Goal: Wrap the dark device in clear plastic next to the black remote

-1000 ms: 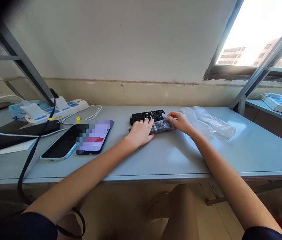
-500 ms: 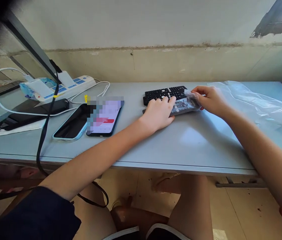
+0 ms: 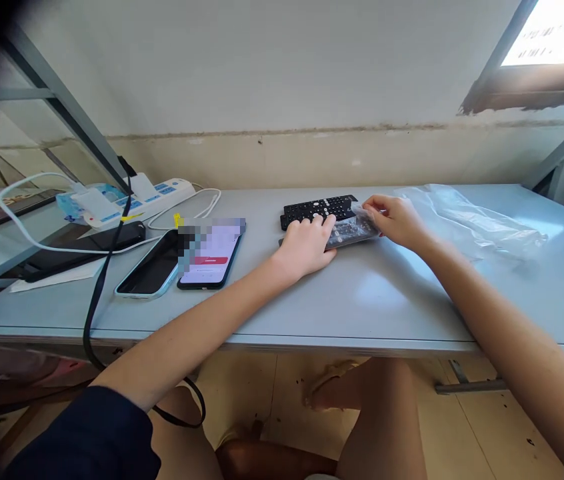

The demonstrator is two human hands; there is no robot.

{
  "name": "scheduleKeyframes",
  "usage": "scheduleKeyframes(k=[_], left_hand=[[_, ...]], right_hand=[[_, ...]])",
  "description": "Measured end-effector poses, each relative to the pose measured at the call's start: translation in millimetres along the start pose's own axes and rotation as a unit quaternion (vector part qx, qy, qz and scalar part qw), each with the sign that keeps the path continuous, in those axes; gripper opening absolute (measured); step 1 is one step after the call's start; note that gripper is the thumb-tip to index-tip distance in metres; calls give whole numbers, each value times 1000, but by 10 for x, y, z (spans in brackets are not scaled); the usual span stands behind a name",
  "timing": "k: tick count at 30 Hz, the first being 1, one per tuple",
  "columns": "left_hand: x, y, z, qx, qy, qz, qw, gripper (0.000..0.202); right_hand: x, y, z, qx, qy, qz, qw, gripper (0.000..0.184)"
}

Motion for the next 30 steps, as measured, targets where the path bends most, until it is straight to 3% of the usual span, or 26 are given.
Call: scheduleKeyframes(k=[6, 14, 22, 27, 30], left_hand=[[22, 5, -11, 5, 14, -4, 1000, 49], [41, 1, -38, 23, 28, 9, 999, 48], [105, -5, -95, 64, 71, 28, 995, 42], [123, -3, -147, 89, 74, 22, 993, 43], [148, -10, -181, 99, 70, 27, 992, 43]], right_hand=[[-10, 15, -18, 32, -25, 8, 999, 34], [62, 44, -87, 22, -40, 35, 998, 39], [360, 68, -21, -11, -134, 164, 977, 49], [411, 96, -8, -27, -144, 204, 968, 47], [378, 98, -24, -30, -139, 198, 970, 53]])
Point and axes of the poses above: each hand's wrist, its own y-axis away from the middle knuckle, its own x-axis out of the back of the hand, z = x × y, the point moved 9 cm from there along -y, towards the middle knuckle, and after that the axes turned 9 degrees about x, right-handed, at the moved point
